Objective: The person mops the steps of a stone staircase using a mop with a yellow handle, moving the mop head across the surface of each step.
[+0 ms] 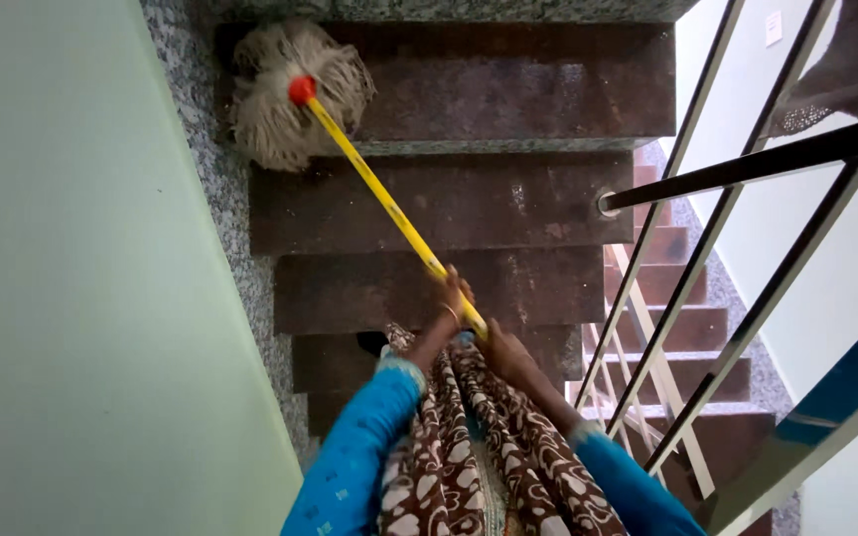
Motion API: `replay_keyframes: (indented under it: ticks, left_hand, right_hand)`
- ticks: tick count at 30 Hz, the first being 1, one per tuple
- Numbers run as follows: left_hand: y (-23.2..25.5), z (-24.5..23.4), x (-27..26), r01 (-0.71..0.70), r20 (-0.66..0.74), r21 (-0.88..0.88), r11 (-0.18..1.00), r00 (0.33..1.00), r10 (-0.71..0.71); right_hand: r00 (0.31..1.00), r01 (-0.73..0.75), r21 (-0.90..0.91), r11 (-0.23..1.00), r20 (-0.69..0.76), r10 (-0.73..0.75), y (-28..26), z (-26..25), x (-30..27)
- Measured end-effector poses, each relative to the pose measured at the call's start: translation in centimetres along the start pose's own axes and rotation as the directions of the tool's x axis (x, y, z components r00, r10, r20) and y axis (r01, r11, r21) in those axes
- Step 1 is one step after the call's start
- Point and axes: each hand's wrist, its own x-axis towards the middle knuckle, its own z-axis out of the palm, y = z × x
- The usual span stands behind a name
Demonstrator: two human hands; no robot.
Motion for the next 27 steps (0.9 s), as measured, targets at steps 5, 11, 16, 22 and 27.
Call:
replay_keyframes:
  ticks: [5, 11, 16, 22, 27]
  left_hand:
    - [-6.5, 2.3, -6.6, 0.171, -0.079, -0.022, 0.985, 0.982, -0.172]
    - [5.2, 3.4, -1.8, 0.098, 0.038, 0.096, 0.991, 0.994, -0.103]
    - [15.8, 4.4, 0.8, 0.010, -0.038, 0.125, 0.992, 0.999, -0.006]
    - [6.6, 5.8, -2.6, 0.136, 0.153, -0.028, 0.990, 0.980, -0.131]
    - [-6.8, 6.8, -9.8, 0.298, 0.189, 0.006, 0.955, 0.937, -0.293]
  right_hand:
    - [0.996, -0.088, -0.031, 0.996, 0.023, 0.089, 5.8, 0.1, -6.1]
    - [0.994, 0.040, 0.038, 0.998, -0.106, -0.036, 2.2, -0.8, 1.5]
    - [0.987, 0.108, 0.224, 0.969, -0.139, -0.078, -4.1, -1.6, 9.0]
    - [0.995, -0.054, 0.335, 0.941, -0.065, 0.080, 2.8, -0.4, -0.2]
    - [0.965, 0.212, 0.250, 0.945, -0.206, -0.162, 10.1, 0.0, -10.3]
